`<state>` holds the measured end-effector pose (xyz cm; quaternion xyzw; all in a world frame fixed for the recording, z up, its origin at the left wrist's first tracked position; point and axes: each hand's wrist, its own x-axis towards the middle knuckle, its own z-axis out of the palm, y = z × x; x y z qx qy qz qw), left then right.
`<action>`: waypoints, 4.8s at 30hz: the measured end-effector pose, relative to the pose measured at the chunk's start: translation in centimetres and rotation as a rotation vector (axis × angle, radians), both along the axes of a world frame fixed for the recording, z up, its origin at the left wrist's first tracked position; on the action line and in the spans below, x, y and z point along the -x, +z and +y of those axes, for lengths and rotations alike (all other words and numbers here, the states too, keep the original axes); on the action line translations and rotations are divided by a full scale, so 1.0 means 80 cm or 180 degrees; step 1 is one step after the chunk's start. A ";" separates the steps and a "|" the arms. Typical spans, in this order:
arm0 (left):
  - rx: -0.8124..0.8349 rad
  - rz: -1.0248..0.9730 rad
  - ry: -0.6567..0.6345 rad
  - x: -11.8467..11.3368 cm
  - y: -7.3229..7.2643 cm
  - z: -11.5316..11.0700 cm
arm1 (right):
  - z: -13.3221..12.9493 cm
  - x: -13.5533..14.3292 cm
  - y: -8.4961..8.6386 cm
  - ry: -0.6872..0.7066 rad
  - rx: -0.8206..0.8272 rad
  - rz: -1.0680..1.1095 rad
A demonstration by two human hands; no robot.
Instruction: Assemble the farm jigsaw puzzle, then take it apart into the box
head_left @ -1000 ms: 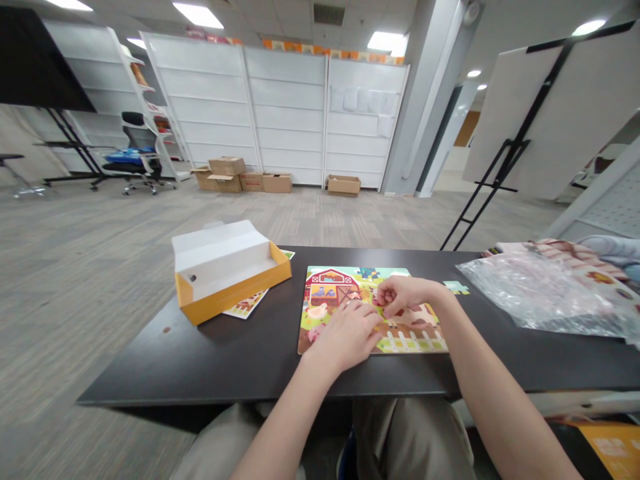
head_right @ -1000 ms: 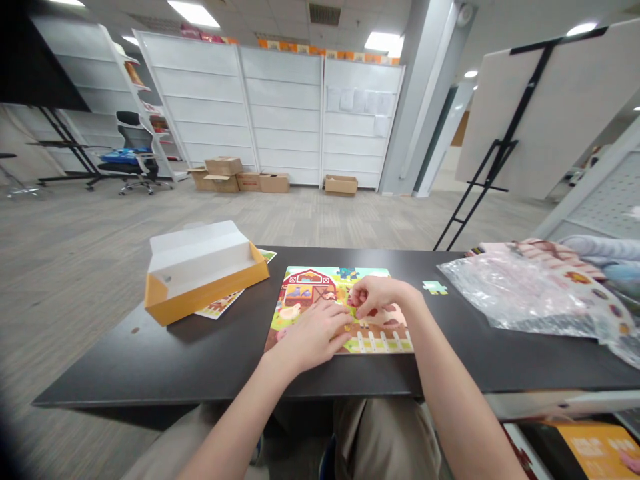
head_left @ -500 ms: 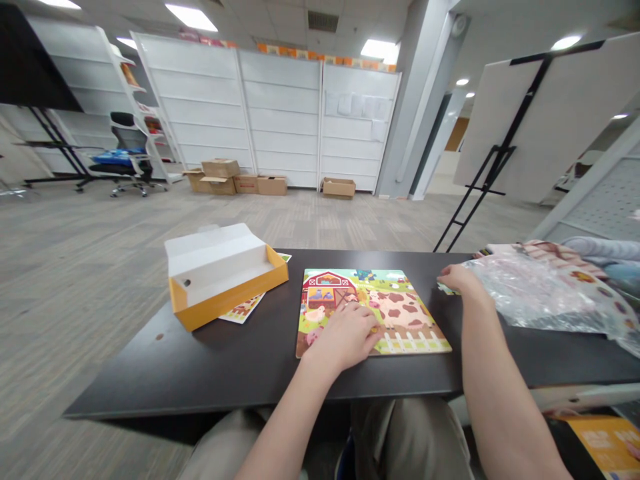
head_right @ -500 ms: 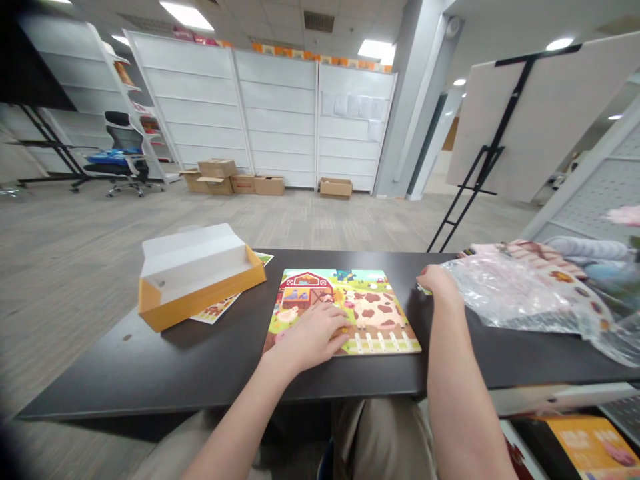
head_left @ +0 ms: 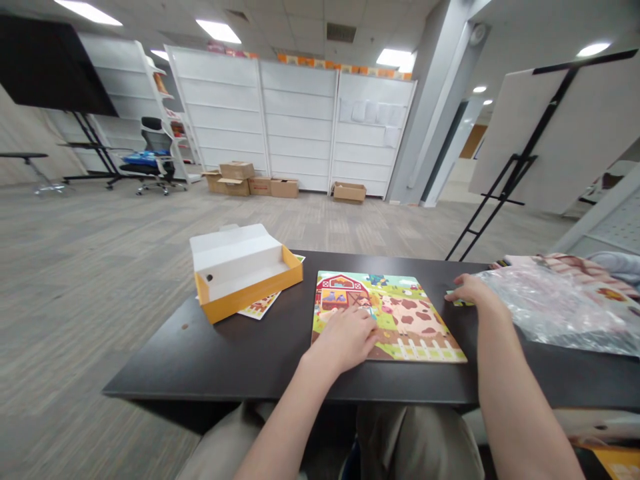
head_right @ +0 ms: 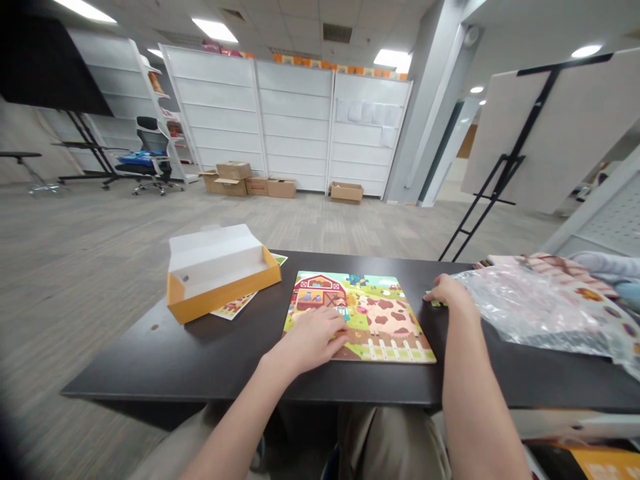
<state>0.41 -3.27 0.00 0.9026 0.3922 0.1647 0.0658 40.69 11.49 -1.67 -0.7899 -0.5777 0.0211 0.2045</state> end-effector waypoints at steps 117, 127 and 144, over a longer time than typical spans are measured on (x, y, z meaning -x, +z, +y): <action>0.0595 -0.0227 0.0469 0.112 0.005 -0.021 | -0.164 0.312 0.100 0.3352 -0.0119 0.0639; 0.0807 -0.0303 0.0557 0.112 0.009 -0.032 | -0.145 0.343 0.046 0.3207 0.1447 0.0455; 0.1046 -0.0247 0.0687 0.109 0.017 -0.031 | -0.149 0.353 0.044 0.3638 0.1321 0.1082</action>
